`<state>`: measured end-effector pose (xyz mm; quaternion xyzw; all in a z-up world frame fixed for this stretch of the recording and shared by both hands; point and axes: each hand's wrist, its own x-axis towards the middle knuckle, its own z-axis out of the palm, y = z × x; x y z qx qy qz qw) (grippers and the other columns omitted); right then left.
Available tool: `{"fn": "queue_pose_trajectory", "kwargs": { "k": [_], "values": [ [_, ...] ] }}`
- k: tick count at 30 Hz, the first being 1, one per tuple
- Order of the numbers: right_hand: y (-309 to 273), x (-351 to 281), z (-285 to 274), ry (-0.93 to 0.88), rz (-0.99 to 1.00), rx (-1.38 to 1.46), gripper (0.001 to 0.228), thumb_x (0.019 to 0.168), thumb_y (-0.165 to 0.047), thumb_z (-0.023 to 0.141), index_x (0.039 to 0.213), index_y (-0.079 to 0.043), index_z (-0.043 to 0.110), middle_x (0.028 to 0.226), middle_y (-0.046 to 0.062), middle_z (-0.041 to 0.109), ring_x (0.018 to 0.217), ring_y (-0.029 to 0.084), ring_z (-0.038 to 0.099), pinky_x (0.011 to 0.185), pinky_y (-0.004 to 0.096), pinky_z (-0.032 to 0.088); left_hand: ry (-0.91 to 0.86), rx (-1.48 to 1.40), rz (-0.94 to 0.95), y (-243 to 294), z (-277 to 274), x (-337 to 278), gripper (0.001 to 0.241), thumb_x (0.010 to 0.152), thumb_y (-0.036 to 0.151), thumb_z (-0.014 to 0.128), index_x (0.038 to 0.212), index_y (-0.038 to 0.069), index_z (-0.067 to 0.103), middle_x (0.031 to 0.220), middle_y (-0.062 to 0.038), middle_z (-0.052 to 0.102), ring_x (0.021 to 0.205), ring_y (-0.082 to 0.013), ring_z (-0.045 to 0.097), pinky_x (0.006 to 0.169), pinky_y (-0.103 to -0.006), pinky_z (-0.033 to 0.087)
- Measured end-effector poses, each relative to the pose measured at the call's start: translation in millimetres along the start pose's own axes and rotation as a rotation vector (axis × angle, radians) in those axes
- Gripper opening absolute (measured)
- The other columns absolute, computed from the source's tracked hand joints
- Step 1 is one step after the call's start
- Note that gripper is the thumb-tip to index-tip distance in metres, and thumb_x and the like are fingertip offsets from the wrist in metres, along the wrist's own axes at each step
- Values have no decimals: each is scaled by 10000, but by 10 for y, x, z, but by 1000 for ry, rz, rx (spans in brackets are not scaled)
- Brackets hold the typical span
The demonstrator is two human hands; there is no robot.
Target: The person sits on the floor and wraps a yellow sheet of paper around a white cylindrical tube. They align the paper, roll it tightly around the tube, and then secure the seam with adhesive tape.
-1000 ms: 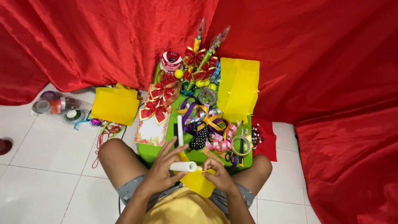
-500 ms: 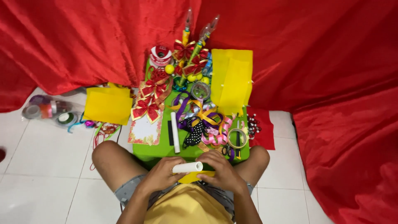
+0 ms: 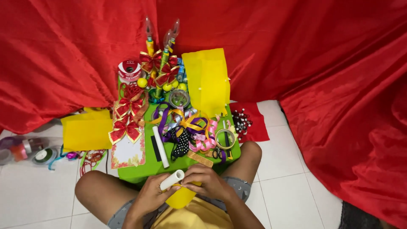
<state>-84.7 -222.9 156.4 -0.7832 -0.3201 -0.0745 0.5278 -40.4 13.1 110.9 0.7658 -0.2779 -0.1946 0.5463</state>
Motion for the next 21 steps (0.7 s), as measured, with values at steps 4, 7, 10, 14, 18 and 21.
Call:
{"fn": "queue_pose_trajectory", "kwargs": {
  "k": [4,7,10,14,18,21],
  "values": [
    [154,-130,70,69,-77,6,133,1010,-94,723,1143,-104,726,1120,104,692,971,268,674,843,424,550,-9,-137,-69,29,8,4,157,856,281,843,832,133,796,615,55,591,583,-72,504,540,-286,395],
    [163,-173,80,100,-84,107,143,1026,-101,706,1164,-122,741,1160,118,671,998,270,669,849,404,565,-19,-172,-43,-10,31,-10,220,852,339,851,811,132,791,597,81,480,547,-56,419,503,-266,340],
    [139,-188,65,133,-55,144,85,1012,-124,722,1086,-108,761,1139,118,683,1002,268,676,851,407,565,-47,-202,-105,5,49,16,186,844,304,866,841,124,818,600,80,443,551,-61,435,524,-264,348],
    [130,-202,44,167,124,248,108,987,-156,738,1062,-91,780,1064,96,707,975,241,696,853,376,595,-31,-187,-117,144,33,73,311,843,287,857,736,138,607,733,29,683,673,-79,592,574,-286,449],
    [200,-269,69,196,319,286,100,959,-177,749,970,-84,784,1022,83,704,945,214,708,853,368,595,-27,-245,-204,188,57,106,474,833,234,871,657,156,438,810,2,761,715,-78,625,620,-297,461],
    [211,-244,63,207,340,312,79,959,-170,742,954,-95,764,1011,76,705,932,206,697,846,367,583,-34,-244,-232,145,61,136,455,854,248,865,688,152,452,774,19,688,649,-82,489,608,-292,372]
  ]
}}
